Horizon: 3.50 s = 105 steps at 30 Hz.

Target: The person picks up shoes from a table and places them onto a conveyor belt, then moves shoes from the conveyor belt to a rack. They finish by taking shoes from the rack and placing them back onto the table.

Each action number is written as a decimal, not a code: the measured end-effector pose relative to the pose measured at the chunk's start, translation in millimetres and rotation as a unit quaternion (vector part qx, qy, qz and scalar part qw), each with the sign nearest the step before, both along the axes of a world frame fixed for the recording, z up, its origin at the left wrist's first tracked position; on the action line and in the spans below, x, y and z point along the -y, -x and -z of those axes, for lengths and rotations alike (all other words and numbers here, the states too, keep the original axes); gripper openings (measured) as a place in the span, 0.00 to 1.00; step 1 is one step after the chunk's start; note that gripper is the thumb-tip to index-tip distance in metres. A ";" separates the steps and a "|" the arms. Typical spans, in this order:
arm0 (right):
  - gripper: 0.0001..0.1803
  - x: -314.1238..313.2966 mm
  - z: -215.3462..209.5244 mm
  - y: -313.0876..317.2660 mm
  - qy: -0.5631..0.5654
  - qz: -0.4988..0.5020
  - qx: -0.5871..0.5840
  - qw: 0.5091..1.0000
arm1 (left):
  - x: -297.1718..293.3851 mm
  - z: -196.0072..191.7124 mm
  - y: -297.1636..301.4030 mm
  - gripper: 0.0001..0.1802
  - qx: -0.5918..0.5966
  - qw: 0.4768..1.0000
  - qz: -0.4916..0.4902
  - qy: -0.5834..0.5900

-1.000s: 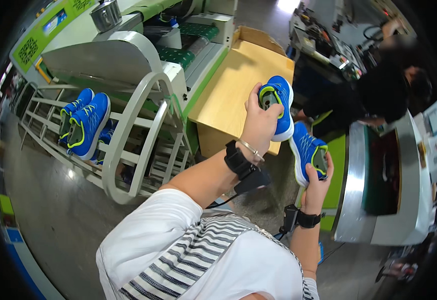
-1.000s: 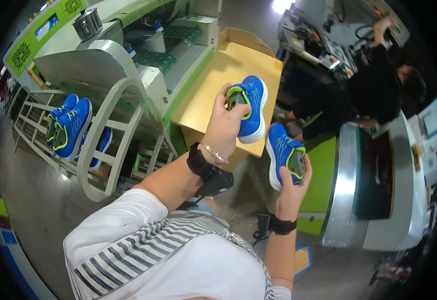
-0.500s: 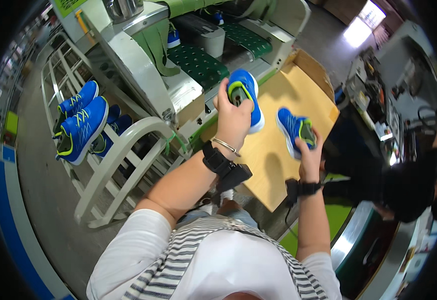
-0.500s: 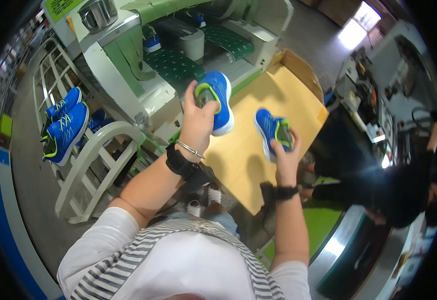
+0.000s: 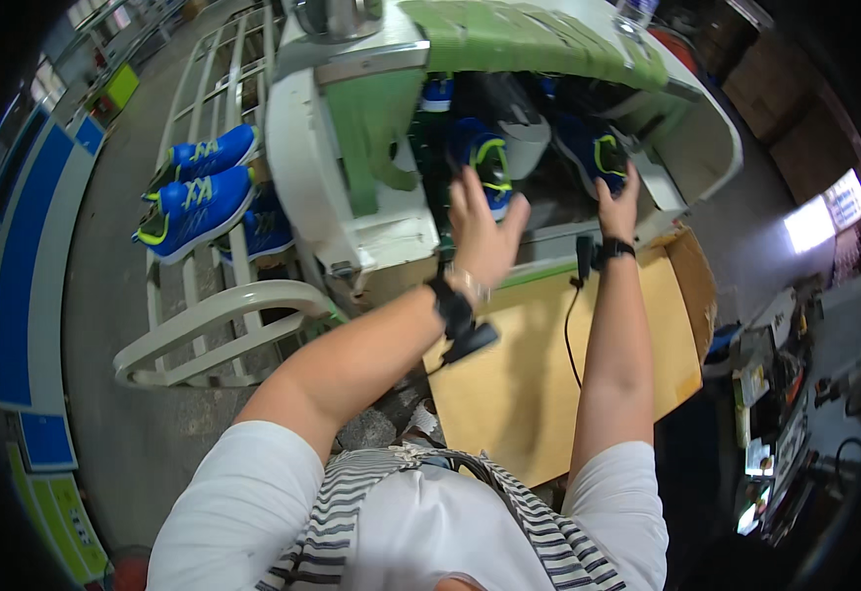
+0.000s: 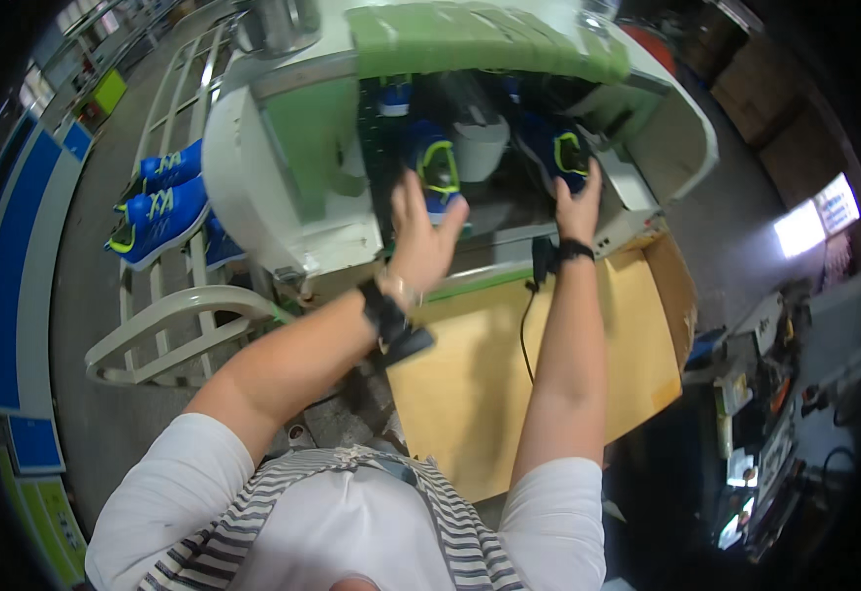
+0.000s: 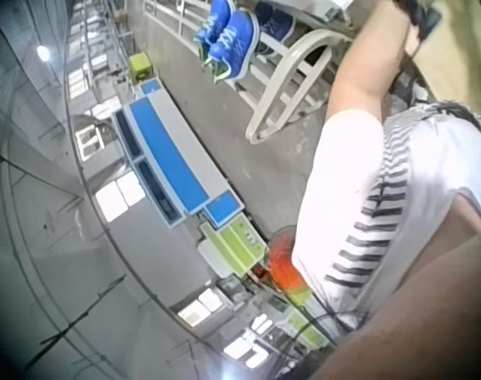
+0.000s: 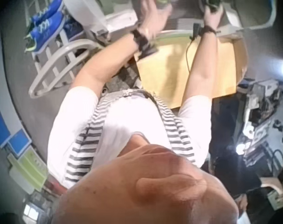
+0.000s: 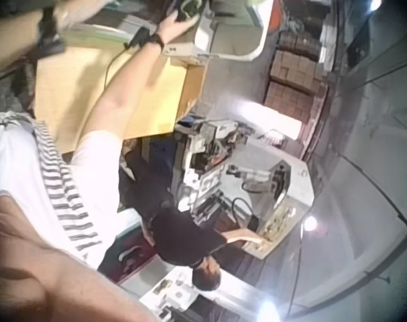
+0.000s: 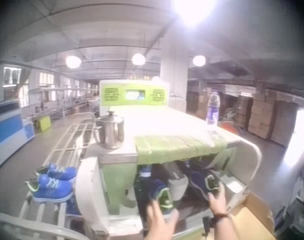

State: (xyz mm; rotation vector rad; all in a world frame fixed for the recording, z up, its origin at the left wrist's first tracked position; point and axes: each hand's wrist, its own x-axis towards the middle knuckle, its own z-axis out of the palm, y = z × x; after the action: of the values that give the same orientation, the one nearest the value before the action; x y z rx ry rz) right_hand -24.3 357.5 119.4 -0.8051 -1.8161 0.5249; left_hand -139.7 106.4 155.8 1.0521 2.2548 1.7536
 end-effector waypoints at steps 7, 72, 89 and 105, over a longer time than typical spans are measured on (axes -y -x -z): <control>0.07 280.5 120.6 -39.9 0.282 -0.282 0.154 0.904 | 266.9 73.9 16.2 0.27 0.131 0.805 0.477 0.328; 0.28 204.6 -91.7 -143.4 0.172 0.001 0.006 0.985 | 160.0 -186.3 -24.0 0.35 0.437 0.825 0.314 0.171; 0.38 14.4 -27.7 32.2 0.066 0.169 0.230 0.956 | -38.2 -11.8 53.8 0.52 0.073 0.985 -0.112 0.109; 0.37 372.5 149.0 -86.1 0.166 -0.255 0.261 0.916 | 245.4 -181.8 -45.2 0.09 0.535 0.502 0.651 -0.193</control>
State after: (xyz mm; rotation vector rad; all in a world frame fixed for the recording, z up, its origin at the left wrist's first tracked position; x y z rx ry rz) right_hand 61.7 -15.0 -29.5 -0.7339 -2.4995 1.0560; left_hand -94.5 -139.0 337.6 0.7858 0.0203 1.2890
